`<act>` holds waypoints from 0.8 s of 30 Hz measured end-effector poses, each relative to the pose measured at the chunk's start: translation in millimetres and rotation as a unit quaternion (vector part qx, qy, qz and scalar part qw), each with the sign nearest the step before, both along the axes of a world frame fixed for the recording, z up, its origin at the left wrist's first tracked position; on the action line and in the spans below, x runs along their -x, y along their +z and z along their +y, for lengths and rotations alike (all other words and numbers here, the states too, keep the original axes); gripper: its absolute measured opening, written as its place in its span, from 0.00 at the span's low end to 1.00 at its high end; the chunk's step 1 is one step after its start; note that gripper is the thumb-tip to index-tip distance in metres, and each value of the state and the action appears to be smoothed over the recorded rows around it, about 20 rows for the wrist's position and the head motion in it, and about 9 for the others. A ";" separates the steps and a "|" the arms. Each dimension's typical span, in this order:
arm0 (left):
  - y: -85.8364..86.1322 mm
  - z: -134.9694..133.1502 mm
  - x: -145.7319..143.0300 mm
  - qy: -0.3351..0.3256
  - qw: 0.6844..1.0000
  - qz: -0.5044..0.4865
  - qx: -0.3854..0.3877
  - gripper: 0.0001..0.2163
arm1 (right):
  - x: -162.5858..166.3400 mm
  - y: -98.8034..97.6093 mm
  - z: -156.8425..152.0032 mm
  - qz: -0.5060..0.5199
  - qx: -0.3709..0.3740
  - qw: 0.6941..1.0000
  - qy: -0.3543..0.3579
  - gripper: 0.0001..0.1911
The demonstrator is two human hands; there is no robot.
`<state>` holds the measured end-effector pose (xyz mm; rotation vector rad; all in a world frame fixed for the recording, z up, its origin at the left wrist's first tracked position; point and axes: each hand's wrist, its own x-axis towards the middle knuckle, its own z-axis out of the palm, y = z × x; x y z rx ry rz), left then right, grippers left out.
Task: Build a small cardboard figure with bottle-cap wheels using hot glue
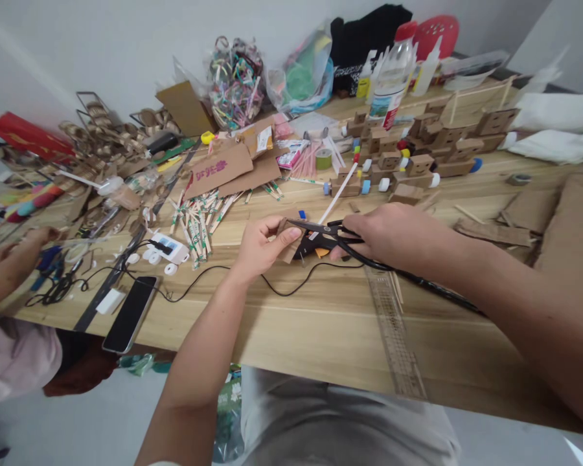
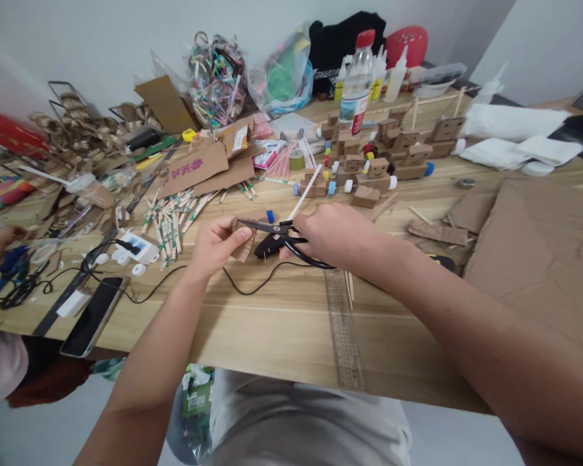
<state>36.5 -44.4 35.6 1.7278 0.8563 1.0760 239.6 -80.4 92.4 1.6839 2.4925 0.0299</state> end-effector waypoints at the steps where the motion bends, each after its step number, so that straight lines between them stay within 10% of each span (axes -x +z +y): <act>1: 0.4 0.0 -0.1 -0.001 1.000 0.000 0.001 0.29 | 0.7 1.2 -0.1 -0.003 0.004 1.000 -0.001 0.15; 15: 1.5 1.0 1.6 0.017 1.000 -0.006 -0.005 0.29 | -27.7 -5.2 14.4 0.197 0.052 0.979 -0.028 0.20; 24: 0.3 -8.5 -6.2 0.017 0.993 0.063 -0.100 0.30 | 1.3 -31.3 -3.0 0.581 0.025 0.813 -0.031 0.31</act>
